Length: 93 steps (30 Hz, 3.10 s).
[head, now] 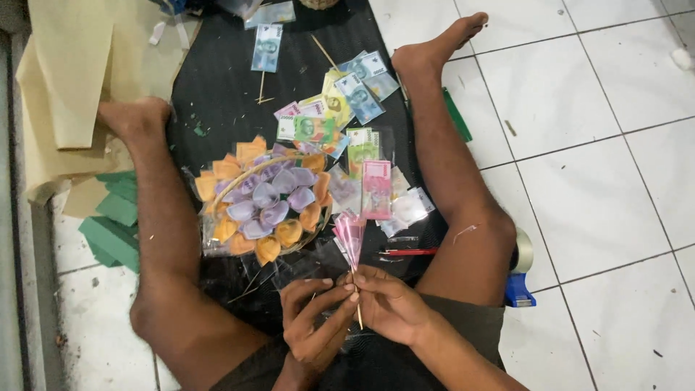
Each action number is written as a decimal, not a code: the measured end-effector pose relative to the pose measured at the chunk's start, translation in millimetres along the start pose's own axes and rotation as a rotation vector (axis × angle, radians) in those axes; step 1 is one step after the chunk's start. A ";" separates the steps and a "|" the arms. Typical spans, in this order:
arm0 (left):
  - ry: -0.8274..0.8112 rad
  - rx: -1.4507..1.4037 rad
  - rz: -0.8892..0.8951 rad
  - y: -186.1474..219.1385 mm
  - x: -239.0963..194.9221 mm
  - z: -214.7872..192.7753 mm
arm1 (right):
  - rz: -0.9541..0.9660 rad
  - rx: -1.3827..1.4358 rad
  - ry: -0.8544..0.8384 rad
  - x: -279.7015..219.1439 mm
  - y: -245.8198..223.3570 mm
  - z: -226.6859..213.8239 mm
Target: The person sits on the floor and assembles a decorative arrangement of paper flowers. They use a utility knife to trim wooden sticks, attach folded paper currency to the sticks, and place the finished units into a woven basket containing purple and orange paper petals.
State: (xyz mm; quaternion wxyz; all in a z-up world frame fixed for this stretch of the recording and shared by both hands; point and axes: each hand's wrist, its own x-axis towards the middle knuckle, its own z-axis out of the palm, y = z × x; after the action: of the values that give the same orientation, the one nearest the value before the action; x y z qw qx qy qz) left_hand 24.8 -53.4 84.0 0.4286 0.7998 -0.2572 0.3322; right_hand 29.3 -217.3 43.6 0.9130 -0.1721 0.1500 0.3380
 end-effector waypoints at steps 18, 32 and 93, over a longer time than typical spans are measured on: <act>-0.083 -0.356 -1.097 -4.8 0.9 -57.3 | 0.341 -2.771 0.393 40.0 -78.8 -159.2; 0.019 -0.397 -1.149 -18.7 -16.2 -63.5 | 0.423 -2.337 0.536 28.6 -104.2 -65.6; -0.326 -1.291 -1.484 53.5 2.6 17.6 | -0.175 -2.705 1.094 -104.2 -194.9 -68.6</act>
State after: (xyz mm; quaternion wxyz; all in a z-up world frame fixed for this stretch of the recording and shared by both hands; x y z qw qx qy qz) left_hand -5.2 -95.6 106.3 0.8399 0.4077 0.1208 -0.3372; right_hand 73.1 -443.6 64.3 -0.0945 -0.9933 0.0349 0.0564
